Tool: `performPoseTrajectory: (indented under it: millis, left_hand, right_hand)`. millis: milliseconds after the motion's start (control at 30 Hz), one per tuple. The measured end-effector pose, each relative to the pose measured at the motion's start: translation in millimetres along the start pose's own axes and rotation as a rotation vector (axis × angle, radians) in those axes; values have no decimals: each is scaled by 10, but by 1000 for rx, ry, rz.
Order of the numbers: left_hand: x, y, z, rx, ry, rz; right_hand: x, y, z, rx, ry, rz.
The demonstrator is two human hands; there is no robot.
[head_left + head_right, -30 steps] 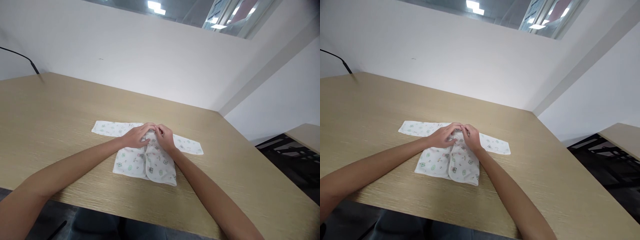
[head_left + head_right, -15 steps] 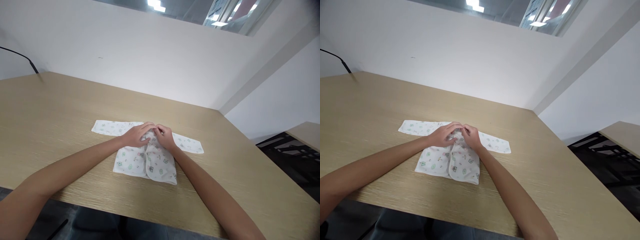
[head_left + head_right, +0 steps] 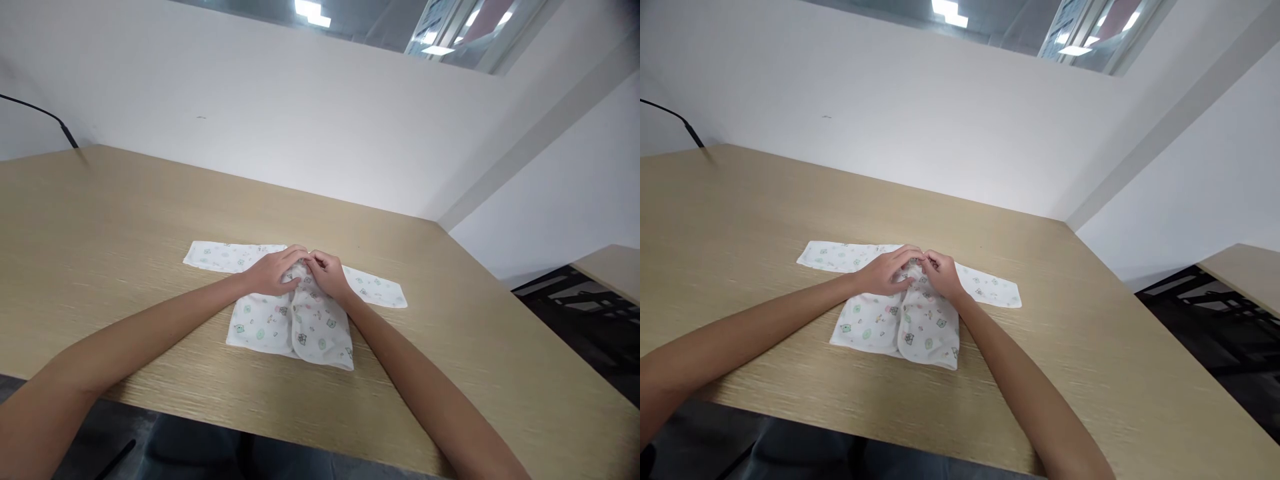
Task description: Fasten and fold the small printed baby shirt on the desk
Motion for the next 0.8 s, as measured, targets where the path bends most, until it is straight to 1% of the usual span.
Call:
performPoseTrajectory:
  millis: [367,600,800]
  left_hand:
    - [0,17,-16,-6,-2,-11]
    - [1,31,-36,-36,-31,-17]
    - [1,28,-31,-51,-32,-12]
  right_hand:
    - [-5,-3,-9,15,-1,-9]
    - [-8,2,7,-24,56,3]
    - [-6,9,3,-50,61,-26]
Point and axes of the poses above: each hand's wrist, its own x-axis away from the middle knuckle, its own y-axis out of the palm, z = x × y, the point moved 4 cm from there along -x, towards the middle knuckle, and after that the axes turned 7 degrees about -y, right-handed, at the moved point
